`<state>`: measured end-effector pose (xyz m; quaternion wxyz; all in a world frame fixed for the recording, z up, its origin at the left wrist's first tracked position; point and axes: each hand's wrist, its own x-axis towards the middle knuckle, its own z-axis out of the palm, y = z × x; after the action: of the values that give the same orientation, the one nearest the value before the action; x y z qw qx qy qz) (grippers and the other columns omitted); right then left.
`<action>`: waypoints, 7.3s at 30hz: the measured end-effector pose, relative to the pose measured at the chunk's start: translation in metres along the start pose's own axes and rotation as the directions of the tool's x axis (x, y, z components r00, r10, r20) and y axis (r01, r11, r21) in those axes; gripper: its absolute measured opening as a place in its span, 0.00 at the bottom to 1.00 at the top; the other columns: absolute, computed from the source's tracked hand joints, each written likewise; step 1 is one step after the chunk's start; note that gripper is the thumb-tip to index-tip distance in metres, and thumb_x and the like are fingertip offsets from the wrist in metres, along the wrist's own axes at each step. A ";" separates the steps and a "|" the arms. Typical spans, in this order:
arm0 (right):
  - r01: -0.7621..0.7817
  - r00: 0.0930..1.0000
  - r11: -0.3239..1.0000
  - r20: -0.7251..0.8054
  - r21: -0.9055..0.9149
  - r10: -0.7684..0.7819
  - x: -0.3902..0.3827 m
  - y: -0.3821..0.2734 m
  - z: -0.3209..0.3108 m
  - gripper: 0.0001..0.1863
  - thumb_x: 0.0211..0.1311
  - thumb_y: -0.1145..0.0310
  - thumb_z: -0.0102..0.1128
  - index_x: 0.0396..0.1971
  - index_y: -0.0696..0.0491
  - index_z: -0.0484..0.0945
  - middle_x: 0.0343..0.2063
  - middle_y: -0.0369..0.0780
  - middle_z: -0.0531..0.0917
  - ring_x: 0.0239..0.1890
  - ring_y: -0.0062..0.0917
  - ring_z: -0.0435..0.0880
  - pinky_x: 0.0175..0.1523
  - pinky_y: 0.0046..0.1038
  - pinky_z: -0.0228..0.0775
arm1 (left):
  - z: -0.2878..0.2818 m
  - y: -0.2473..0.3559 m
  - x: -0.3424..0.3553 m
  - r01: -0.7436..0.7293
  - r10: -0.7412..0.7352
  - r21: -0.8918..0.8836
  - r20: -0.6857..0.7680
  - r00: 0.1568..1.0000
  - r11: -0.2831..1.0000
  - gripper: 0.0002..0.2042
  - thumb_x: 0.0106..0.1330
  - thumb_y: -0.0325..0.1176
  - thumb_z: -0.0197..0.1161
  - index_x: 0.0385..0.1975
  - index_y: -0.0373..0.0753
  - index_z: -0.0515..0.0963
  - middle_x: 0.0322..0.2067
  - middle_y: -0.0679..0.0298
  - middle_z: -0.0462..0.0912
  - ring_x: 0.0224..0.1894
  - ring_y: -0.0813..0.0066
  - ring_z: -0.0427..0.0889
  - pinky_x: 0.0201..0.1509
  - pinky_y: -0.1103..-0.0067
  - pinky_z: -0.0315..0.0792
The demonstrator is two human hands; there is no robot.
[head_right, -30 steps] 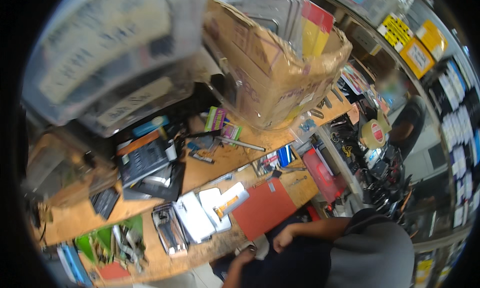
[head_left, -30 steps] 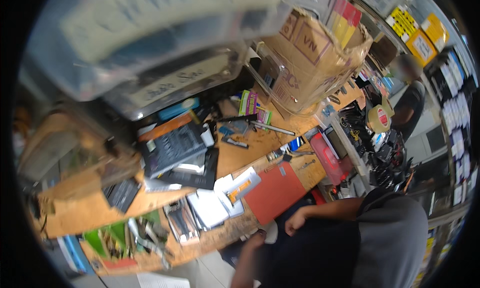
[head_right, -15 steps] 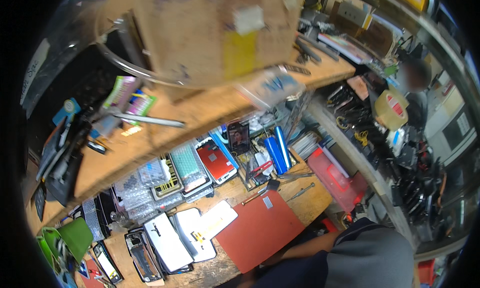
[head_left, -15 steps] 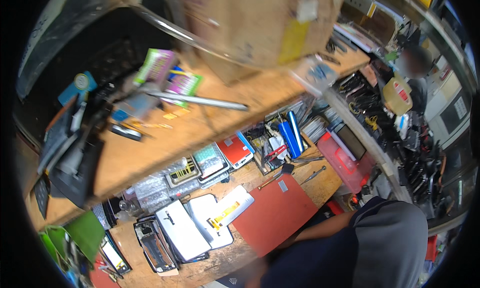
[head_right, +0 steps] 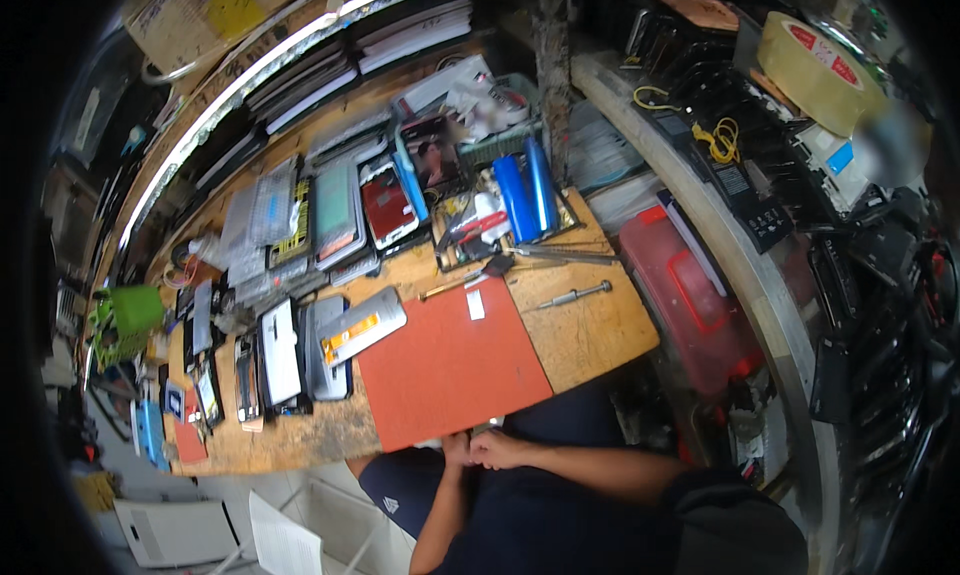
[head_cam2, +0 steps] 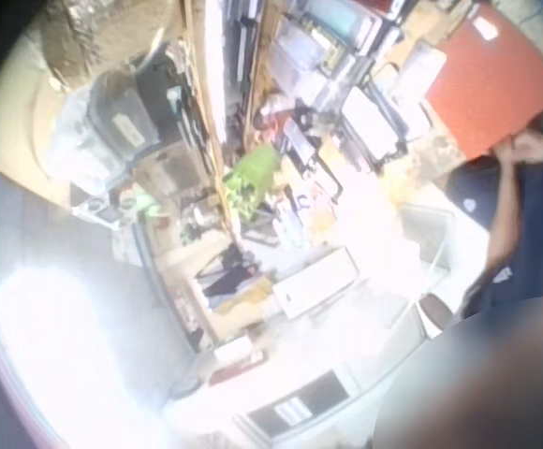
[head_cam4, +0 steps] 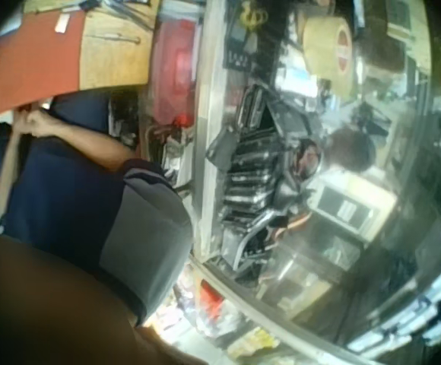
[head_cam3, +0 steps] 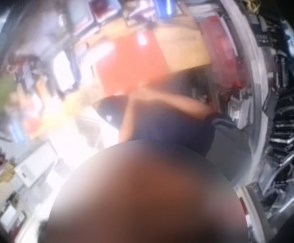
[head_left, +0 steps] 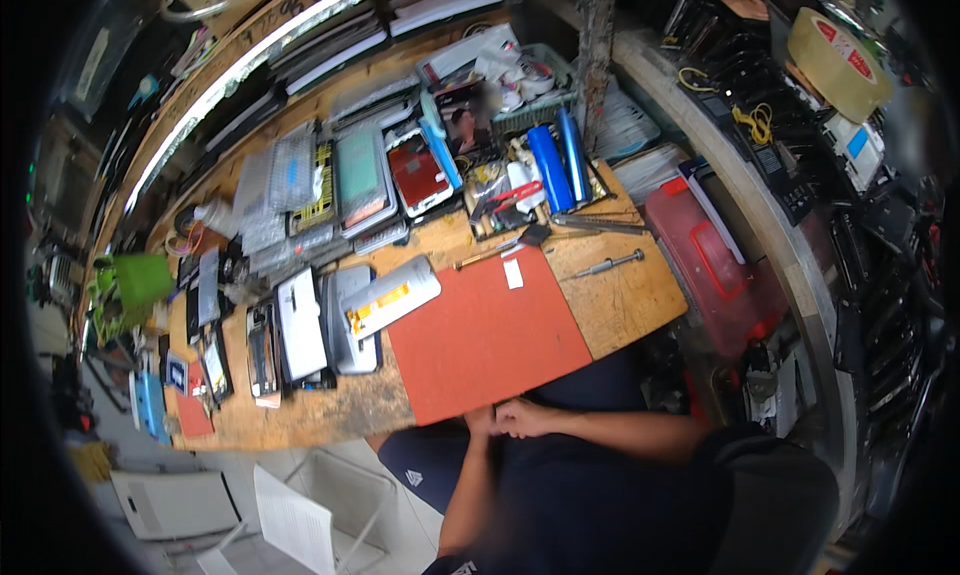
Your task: The person cleans a smartphone screen with a cloth, then handles a detached screen assembly and places it on a red mat. They use a vacuum press machine to bond the screen, then move to a heating station to apply heat to the assembly.
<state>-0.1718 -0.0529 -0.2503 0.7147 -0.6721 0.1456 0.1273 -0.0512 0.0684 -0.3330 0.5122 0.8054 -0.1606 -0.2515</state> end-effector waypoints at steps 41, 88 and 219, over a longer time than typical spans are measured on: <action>0.260 0.833 0.964 0.518 -0.059 -0.193 -0.033 -0.153 -0.002 0.28 0.78 0.56 0.64 0.69 0.56 0.75 0.53 0.45 0.87 0.58 0.32 0.86 0.62 0.36 0.78 | -0.164 0.315 0.026 0.341 0.418 -0.936 0.273 0.866 -0.093 0.38 0.78 0.61 0.50 0.71 0.30 0.66 0.59 0.41 0.75 0.49 0.53 0.78 0.49 0.64 0.77; 0.497 0.813 0.821 -0.483 0.283 -0.325 -0.044 -0.217 -0.080 0.07 0.76 0.77 0.57 0.50 0.59 0.76 0.44 0.38 0.85 0.46 0.16 0.82 0.55 0.23 0.74 | -0.138 0.248 -0.037 -0.392 0.361 -0.007 -0.371 0.855 0.920 0.11 0.78 0.32 0.65 0.30 0.34 0.81 0.21 0.65 0.78 0.24 0.82 0.75 0.29 0.78 0.69; 0.223 0.700 0.974 -0.703 0.043 -0.129 0.625 -0.596 0.758 0.14 0.72 0.76 0.69 0.54 0.64 0.85 0.33 0.35 0.86 0.33 0.13 0.81 0.43 0.21 0.76 | -1.212 0.070 0.251 -0.517 0.386 0.332 0.387 0.838 0.789 0.28 0.80 0.44 0.58 0.79 0.49 0.69 0.81 0.42 0.51 0.82 0.43 0.50 0.83 0.52 0.48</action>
<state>0.6602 0.6571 0.1044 0.6570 -0.6351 0.3461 -0.2127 0.8456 0.8107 0.0928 0.3400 0.7862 -0.4765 -0.1980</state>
